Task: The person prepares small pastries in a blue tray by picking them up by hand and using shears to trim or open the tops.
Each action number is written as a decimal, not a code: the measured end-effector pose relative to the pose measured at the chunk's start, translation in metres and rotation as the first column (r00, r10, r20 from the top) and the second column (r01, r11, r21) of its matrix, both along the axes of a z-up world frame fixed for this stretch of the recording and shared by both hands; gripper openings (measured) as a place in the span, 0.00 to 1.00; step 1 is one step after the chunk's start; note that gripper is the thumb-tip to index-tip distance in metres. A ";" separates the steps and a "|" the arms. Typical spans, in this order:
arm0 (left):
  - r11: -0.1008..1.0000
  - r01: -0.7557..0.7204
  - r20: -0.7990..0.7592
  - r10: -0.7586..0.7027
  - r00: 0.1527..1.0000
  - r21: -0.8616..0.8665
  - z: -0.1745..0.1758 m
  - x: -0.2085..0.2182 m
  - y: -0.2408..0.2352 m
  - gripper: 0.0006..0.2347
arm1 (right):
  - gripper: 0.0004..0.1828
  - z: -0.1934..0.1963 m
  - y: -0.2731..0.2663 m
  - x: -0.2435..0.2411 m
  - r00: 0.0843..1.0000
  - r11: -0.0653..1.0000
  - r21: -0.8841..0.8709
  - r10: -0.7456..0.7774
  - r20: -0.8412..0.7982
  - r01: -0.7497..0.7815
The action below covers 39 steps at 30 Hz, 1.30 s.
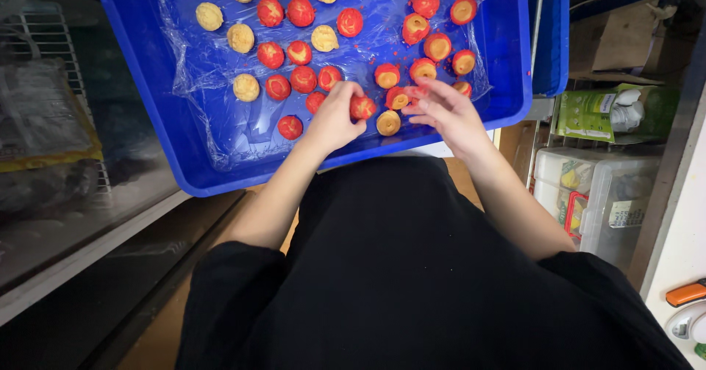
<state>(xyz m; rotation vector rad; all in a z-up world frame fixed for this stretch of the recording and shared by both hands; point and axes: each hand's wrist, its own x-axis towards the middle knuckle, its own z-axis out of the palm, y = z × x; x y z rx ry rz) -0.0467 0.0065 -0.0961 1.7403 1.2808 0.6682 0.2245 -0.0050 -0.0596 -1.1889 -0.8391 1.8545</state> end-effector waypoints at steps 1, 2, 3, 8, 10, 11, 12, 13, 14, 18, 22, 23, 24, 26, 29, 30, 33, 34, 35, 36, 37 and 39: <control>1.000 0.031 -0.019 -0.031 0.999 0.003 -0.003 0.002 0.001 0.21 | 0.27 0.000 0.001 0.001 1.000 1.000 0.009 0.004 -0.005 -0.004; 0.998 0.062 -0.037 -0.062 0.997 0.007 -0.005 0.004 0.002 0.21 | 0.27 0.001 0.002 0.003 1.000 1.000 0.020 0.007 -0.008 -0.007; 0.996 0.094 -0.055 -0.093 0.994 0.011 -0.006 0.006 0.004 0.20 | 0.27 0.002 0.003 0.004 1.000 0.999 0.031 0.010 -0.012 -0.010; 0.980 0.168 -0.325 -0.125 0.937 0.109 -0.004 0.004 0.007 0.22 | 0.26 0.005 0.004 0.003 0.999 0.999 0.041 0.030 -0.015 -0.029; 0.980 0.175 -0.379 -0.127 0.917 0.094 -0.004 0.005 0.011 0.23 | 0.26 0.007 0.005 0.003 0.999 0.999 0.039 0.034 -0.020 -0.033; 0.982 0.178 -0.412 -0.140 0.901 0.057 -0.004 0.007 0.012 0.24 | 0.26 0.007 0.006 0.003 0.999 0.999 0.038 0.035 -0.027 -0.033; 0.984 0.178 -0.444 -0.152 0.883 0.017 -0.005 0.009 0.012 0.25 | 0.26 0.007 0.005 0.003 0.999 0.999 0.035 0.037 -0.036 -0.036; 0.982 0.187 -0.467 -0.161 0.869 0.009 -0.005 0.012 0.011 0.24 | 0.26 0.007 0.005 0.003 0.999 0.999 0.037 0.039 -0.037 -0.038; 0.981 0.195 -0.490 -0.170 0.855 0.001 -0.005 0.016 0.011 0.22 | 0.25 0.007 0.005 0.003 0.998 0.998 0.039 0.042 -0.037 -0.040; 0.974 0.225 -0.414 -0.216 0.884 -0.028 0.000 0.019 0.012 0.30 | 0.25 0.007 0.006 0.006 0.999 0.999 0.033 0.032 -0.035 -0.030; 0.979 0.167 -0.344 -0.119 0.932 0.116 0.010 -0.010 0.020 0.25 | 0.24 0.009 0.008 0.011 1.000 1.000 0.024 -0.006 0.011 0.005; 0.984 0.142 -0.426 -0.084 0.901 0.105 0.013 -0.021 0.022 0.24 | 0.24 0.010 0.008 0.013 1.000 1.000 0.028 -0.009 0.010 0.009; 0.989 0.117 -0.503 -0.054 0.862 0.094 0.014 -0.030 0.022 0.23 | 0.24 0.011 0.007 0.014 1.000 1.000 0.029 -0.014 0.010 0.013; 0.985 0.161 -0.568 -0.102 0.817 0.054 0.014 -0.043 0.022 0.24 | 0.24 0.012 0.007 0.016 1.000 0.999 0.032 -0.010 0.022 0.009; 0.967 0.232 -0.647 -0.112 0.755 0.104 0.008 -0.049 0.019 0.25 | 0.25 0.011 0.010 0.013 1.000 1.000 0.030 -0.003 0.031 0.002; 0.956 0.260 -0.668 -0.104 0.737 0.138 0.005 -0.049 0.018 0.24 | 0.25 0.011 0.011 0.012 0.999 1.000 0.026 -0.002 0.035 0.001; 0.958 0.276 -0.729 -0.134 0.671 0.077 -0.002 -0.045 0.016 0.21 | 0.24 0.009 0.012 0.008 1.000 0.999 0.044 0.017 0.006 -0.017; 0.953 0.285 -0.744 -0.115 0.658 0.105 -0.003 -0.045 0.016 0.20 | 0.24 0.009 0.012 0.008 1.000 0.999 0.044 0.021 -0.002 -0.021; 0.946 0.295 -0.759 -0.094 0.645 0.133 -0.003 -0.045 0.016 0.19 | 0.24 0.009 0.012 0.007 1.000 0.999 0.045 0.025 -0.010 -0.025; 0.938 0.307 -0.772 -0.074 0.632 0.161 -0.002 -0.046 0.017 0.17 | 0.24 0.009 0.012 0.007 0.999 0.999 0.045 0.028 -0.017 -0.027; 0.949 0.280 -0.736 -0.088 0.671 0.142 -0.001 -0.046 0.017 0.17 | 0.24 0.008 0.012 0.008 1.000 0.999 0.044 0.024 -0.002 -0.024; 0.968 0.230 -0.658 -0.111 0.745 0.097 0.004 -0.049 0.014 0.18 | 0.24 0.008 0.010 0.010 0.999 0.999 0.040 0.017 0.027 -0.018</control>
